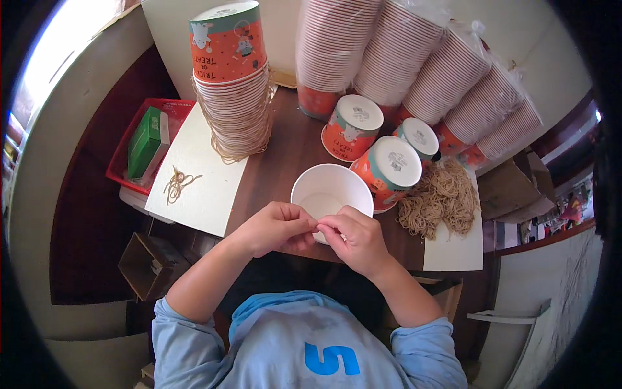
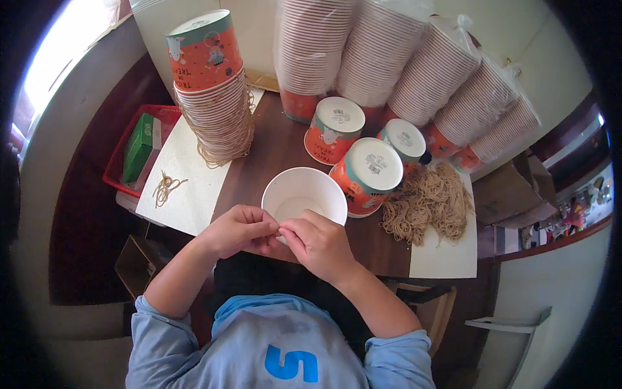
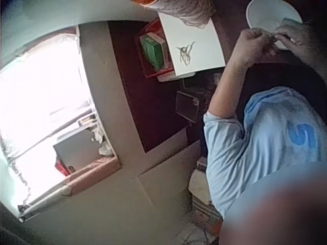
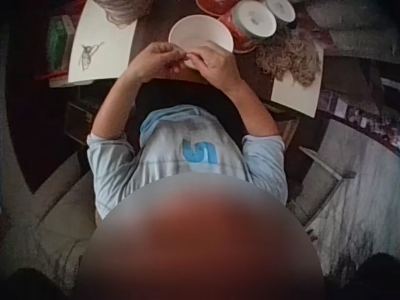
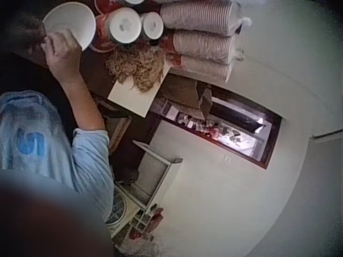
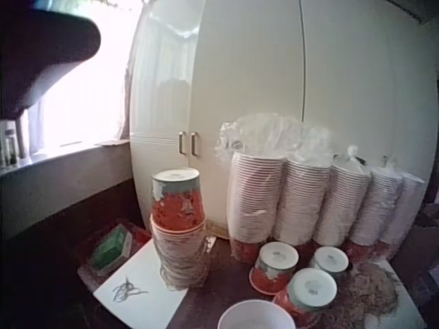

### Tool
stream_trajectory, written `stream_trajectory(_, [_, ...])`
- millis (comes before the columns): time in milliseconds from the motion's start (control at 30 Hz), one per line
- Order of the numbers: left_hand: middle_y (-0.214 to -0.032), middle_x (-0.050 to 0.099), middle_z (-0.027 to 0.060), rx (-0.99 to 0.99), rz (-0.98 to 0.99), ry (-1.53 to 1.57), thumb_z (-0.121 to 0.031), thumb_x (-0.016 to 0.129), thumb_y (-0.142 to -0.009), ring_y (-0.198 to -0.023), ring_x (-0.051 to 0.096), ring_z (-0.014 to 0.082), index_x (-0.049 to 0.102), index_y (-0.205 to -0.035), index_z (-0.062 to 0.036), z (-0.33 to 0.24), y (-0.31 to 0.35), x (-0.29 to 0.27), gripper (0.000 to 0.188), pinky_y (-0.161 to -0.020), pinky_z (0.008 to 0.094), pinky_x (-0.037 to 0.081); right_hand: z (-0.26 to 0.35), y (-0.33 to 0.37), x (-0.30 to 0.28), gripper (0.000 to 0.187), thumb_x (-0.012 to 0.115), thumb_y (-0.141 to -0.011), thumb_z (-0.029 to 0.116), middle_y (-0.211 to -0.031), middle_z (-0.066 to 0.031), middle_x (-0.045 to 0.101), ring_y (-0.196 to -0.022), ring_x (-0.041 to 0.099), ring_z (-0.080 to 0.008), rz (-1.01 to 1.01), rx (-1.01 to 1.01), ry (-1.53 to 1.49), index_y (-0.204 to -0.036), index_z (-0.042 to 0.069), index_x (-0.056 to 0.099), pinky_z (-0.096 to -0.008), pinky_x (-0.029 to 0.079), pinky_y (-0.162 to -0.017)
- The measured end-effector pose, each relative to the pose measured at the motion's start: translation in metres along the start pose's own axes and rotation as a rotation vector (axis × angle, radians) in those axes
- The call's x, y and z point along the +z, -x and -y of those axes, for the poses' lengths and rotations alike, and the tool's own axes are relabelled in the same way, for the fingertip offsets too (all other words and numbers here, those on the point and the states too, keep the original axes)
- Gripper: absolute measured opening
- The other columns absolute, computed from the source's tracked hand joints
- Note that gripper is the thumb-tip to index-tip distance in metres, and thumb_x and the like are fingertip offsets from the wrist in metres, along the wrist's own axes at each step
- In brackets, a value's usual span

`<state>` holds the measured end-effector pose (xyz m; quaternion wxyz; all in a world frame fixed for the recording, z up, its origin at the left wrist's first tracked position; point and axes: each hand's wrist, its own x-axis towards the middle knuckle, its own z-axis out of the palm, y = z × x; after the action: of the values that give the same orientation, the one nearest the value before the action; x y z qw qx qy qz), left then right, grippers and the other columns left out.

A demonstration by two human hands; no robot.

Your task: Attaching rope handles to paper buckets for packaging.

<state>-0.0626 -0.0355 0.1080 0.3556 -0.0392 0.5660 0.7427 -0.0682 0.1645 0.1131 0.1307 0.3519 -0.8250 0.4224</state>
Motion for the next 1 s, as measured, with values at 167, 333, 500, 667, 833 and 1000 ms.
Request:
stream_trajectory(167, [-0.077, 0.062, 0.0002, 0.078, -0.004, -0.050, -0.015, 0.059, -0.090, -0.067, 0.058, 0.0049, 0.062, -0.090, -0.0023, 0.010, 0.002, -0.001, 0.013, -0.062, 0.0182, 0.050, 0.001, 0.001, -0.003, 0.008, 0.068, -0.075, 0.007, -0.071, -0.0071, 0.057, -0.062, 0.059, -0.0253, 0.087, 0.028, -0.002, -0.082, 0.007, 0.063, -0.0344, 0.048, -0.055])
stream_trajectory(333, [-0.079, 0.061, -0.0007, 0.130, -0.020, -0.079, -0.012, 0.062, -0.087, -0.066, 0.057, 0.0042, 0.063, -0.089, -0.0020, 0.011, 0.004, -0.001, 0.011, -0.060, 0.0182, 0.048, -0.005, -0.002, -0.002, 0.007, 0.068, -0.075, 0.007, -0.071, -0.0079, 0.058, -0.059, 0.058, -0.0203, 0.134, -0.030, 0.018, -0.081, 0.005, 0.065, -0.0302, 0.047, -0.055])
stream_trajectory(500, [-0.080, 0.063, 0.0059, 0.602, -0.530, -0.712, -0.012, 0.065, -0.082, -0.068, 0.057, 0.0096, 0.063, -0.088, 0.0042, 0.006, -0.019, -0.013, 0.017, -0.061, 0.0250, 0.047, -0.042, -0.018, 0.024, 0.010, 0.063, -0.079, 0.010, -0.076, -0.0095, 0.062, -0.063, 0.059, -0.0180, 0.118, 0.226, -0.084, -0.083, 0.001, 0.065, -0.0287, 0.047, -0.059])
stream_trajectory(667, [-0.079, 0.064, 0.0044, 0.475, -0.608, -0.511, -0.011, 0.060, -0.086, -0.067, 0.055, 0.0086, 0.064, -0.104, 0.0026, 0.015, -0.058, -0.051, 0.023, -0.061, 0.0226, 0.046, -0.077, -0.037, 0.051, 0.013, 0.061, -0.078, 0.014, -0.077, -0.0139, 0.066, -0.071, 0.064, -0.0265, 0.074, 0.500, -0.132, -0.080, 0.003, 0.066, -0.0358, 0.049, -0.063])
stream_trajectory(833, [-0.079, 0.065, 0.0056, 0.459, -0.502, -0.493, -0.008, 0.057, -0.088, -0.066, 0.056, 0.0087, 0.064, -0.103, 0.0040, 0.017, -0.072, -0.061, 0.021, -0.060, 0.0231, 0.046, -0.084, -0.044, 0.060, 0.015, 0.060, -0.078, 0.017, -0.072, -0.0125, 0.066, -0.067, 0.064, -0.0263, 0.094, 0.516, -0.068, -0.078, 0.004, 0.066, -0.0365, 0.049, -0.061])
stream_trajectory(1000, [-0.082, 0.067, 0.0084, 0.455, -0.436, -0.547, -0.010, 0.056, -0.087, -0.072, 0.060, 0.0104, 0.064, -0.102, 0.0055, 0.017, -0.078, -0.067, 0.023, -0.065, 0.0253, 0.048, -0.084, -0.046, 0.062, 0.015, 0.060, -0.077, 0.018, -0.071, -0.0119, 0.065, -0.066, 0.064, -0.0265, 0.105, 0.551, -0.083, -0.076, 0.004, 0.066, -0.0371, 0.049, -0.061])
